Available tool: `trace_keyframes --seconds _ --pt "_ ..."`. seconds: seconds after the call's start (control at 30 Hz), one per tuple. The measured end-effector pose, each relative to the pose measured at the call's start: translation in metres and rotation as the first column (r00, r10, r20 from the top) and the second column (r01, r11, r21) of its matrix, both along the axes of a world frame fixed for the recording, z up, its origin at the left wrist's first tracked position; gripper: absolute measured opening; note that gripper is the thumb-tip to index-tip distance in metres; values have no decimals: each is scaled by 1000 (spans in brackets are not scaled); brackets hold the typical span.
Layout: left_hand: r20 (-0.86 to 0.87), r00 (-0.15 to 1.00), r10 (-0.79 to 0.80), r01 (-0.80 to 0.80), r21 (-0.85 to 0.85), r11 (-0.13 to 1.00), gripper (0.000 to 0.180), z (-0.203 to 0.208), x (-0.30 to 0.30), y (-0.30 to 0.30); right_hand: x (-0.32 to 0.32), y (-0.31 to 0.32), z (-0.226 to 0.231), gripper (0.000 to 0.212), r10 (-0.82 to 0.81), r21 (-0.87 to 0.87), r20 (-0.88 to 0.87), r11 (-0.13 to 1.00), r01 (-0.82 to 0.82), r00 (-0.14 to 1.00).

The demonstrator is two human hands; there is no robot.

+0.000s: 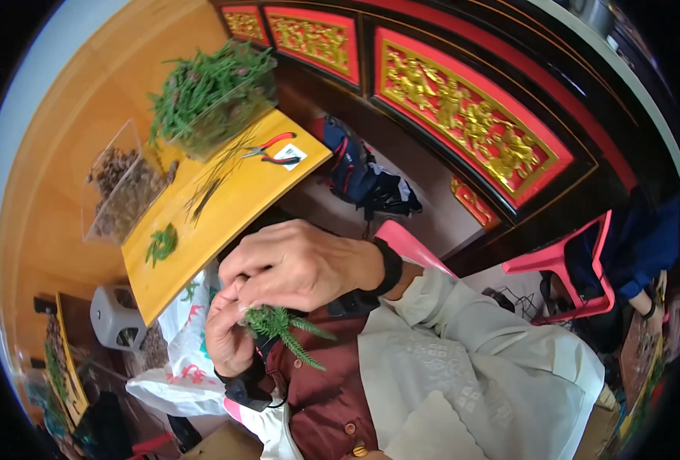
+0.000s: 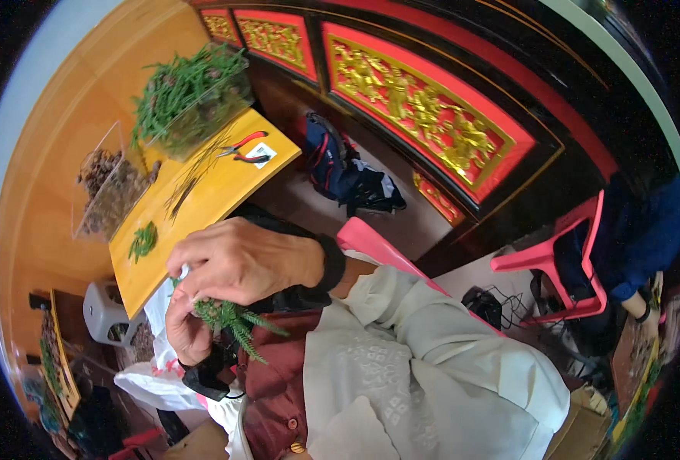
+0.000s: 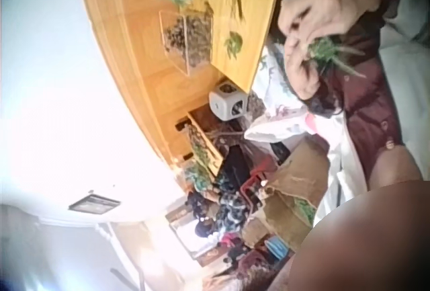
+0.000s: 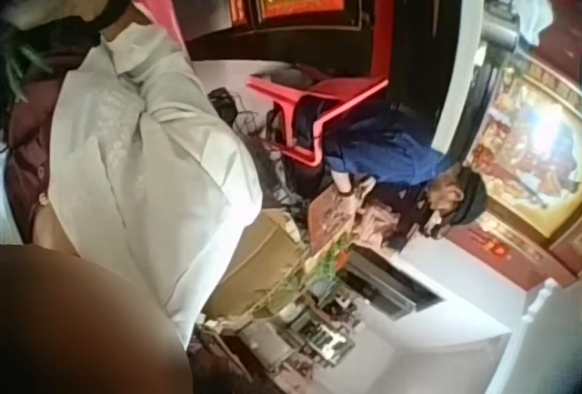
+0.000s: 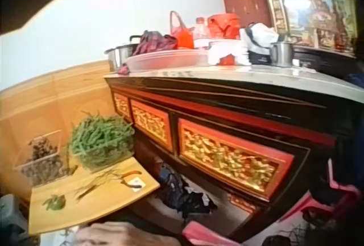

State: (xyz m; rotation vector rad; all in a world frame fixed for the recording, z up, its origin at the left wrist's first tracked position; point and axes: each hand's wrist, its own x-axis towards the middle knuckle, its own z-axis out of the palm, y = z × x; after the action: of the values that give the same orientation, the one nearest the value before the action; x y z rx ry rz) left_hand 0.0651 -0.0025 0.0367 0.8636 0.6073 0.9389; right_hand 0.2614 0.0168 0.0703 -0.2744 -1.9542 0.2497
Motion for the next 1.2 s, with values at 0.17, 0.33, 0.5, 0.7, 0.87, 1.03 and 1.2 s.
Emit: trace_keyframes --seconds 0.17,0.33,0.5,0.7,0.87,1.03,1.2 --pt "124 992 6 -4 -18 1000 38 -2 19 -10 14 -7 -8 14 -5 60 45 998 2 999" --pt "-36 996 76 -74 47 996 25 3 8 -2 4 -4 -11 12 -110 -18 43 994 111 993" --pt "-410 829 380 -252 333 909 7 12 29 -9 8 -1 -23 8 -257 -164 99 949 271 961" --pt "-438 317 841 -53 878 476 8 9 44 -11 -5 -3 -25 6 -361 -416 118 828 376 925" --pt "-415 322 851 -38 893 449 6 10 2 -6 -48 8 -30 9 -299 -480 11 836 267 954" --pt "-283 833 476 -361 375 854 5 15 -49 -7 -69 7 -3 5 -194 -552 -68 825 125 979" --pt "-185 931 316 -270 238 933 7 16 -64 -8 -38 -1 20 64 -456 -352 -561 887 299 691"
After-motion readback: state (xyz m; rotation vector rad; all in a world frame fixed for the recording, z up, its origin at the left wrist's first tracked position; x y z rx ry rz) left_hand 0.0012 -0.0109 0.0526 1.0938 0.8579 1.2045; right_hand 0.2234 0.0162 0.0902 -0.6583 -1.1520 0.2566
